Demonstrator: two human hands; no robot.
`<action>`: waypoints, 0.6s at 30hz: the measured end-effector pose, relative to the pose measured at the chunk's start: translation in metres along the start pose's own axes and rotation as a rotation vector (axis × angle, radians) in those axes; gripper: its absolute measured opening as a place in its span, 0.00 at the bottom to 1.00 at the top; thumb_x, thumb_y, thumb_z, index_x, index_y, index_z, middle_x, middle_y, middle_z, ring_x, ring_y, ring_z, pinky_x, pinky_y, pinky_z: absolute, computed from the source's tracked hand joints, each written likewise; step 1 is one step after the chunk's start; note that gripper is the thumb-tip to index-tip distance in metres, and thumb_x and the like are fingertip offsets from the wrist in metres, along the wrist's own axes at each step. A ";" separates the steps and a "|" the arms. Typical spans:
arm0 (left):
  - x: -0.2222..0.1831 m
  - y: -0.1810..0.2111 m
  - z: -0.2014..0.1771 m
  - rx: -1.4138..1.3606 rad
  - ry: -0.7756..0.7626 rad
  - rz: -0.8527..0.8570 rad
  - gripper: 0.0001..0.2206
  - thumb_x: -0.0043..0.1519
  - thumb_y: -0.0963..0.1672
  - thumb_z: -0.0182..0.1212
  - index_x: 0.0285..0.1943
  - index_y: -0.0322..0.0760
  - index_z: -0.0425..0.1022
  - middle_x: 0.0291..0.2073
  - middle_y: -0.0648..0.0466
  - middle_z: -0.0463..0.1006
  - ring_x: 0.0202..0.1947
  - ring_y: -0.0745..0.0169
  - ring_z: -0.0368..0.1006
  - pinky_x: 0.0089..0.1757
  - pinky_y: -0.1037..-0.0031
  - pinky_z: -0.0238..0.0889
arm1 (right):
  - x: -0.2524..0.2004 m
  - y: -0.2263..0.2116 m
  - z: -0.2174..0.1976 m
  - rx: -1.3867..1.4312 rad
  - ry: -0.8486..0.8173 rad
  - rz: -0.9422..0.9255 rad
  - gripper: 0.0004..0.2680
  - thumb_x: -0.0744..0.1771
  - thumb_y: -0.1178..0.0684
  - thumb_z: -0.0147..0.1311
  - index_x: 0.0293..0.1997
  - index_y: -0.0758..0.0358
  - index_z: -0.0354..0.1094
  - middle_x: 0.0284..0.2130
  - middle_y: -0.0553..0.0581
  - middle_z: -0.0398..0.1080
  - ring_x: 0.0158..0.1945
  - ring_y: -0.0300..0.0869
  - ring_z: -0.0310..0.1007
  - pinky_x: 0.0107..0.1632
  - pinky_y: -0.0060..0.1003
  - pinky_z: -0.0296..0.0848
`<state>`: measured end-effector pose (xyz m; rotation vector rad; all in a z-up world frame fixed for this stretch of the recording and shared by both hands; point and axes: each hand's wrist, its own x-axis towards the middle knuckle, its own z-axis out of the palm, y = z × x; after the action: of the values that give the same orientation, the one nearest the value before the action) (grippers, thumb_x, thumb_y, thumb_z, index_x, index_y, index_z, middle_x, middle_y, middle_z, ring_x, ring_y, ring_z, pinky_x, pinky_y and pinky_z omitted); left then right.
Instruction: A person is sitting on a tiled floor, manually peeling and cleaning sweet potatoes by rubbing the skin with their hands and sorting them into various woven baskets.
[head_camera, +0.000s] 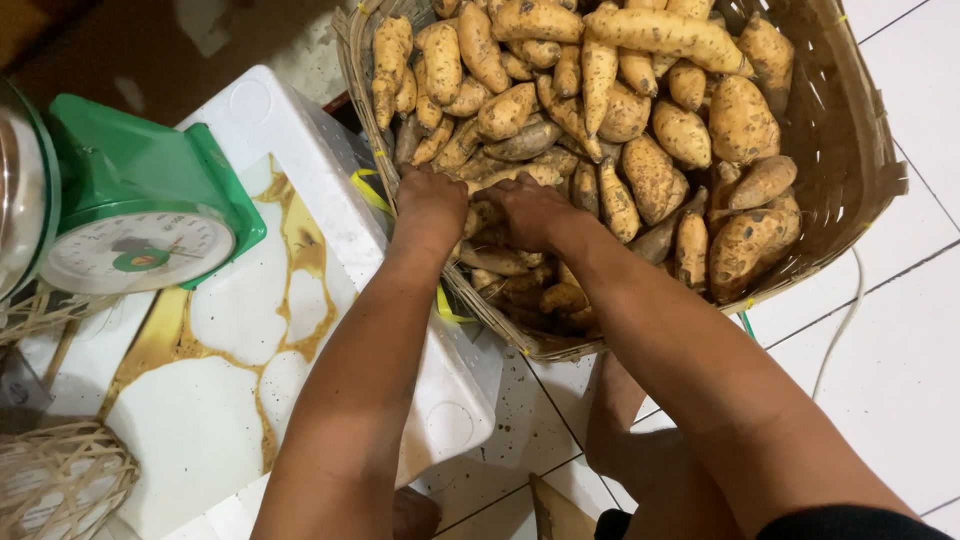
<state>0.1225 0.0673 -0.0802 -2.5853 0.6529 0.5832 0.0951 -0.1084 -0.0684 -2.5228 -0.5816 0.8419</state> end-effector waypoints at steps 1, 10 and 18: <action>-0.005 0.000 -0.010 0.003 0.003 0.002 0.14 0.61 0.50 0.60 0.51 0.46 0.82 0.43 0.51 0.85 0.51 0.40 0.73 0.48 0.41 0.56 | 0.009 0.008 0.005 0.001 0.004 0.002 0.23 0.66 0.41 0.58 0.69 0.51 0.60 0.61 0.58 0.64 0.66 0.60 0.58 0.57 0.63 0.72; -0.026 0.002 -0.037 0.019 0.032 -0.037 0.17 0.65 0.41 0.43 0.43 0.42 0.84 0.39 0.53 0.85 0.50 0.44 0.74 0.48 0.47 0.57 | 0.014 0.009 0.011 -0.019 -0.049 0.019 0.19 0.62 0.43 0.58 0.58 0.56 0.73 0.60 0.59 0.65 0.64 0.59 0.65 0.57 0.59 0.75; -0.042 -0.005 -0.065 -0.241 0.355 -0.114 0.13 0.62 0.39 0.48 0.48 0.36 0.80 0.33 0.46 0.82 0.46 0.42 0.75 0.48 0.50 0.56 | 0.015 0.015 0.025 0.080 -0.129 0.007 0.20 0.65 0.38 0.53 0.61 0.53 0.67 0.55 0.67 0.72 0.61 0.62 0.70 0.61 0.57 0.72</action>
<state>0.1100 0.0548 -0.0052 -2.9644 0.5665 0.1727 0.0941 -0.1067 -0.1013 -2.4133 -0.5689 1.0163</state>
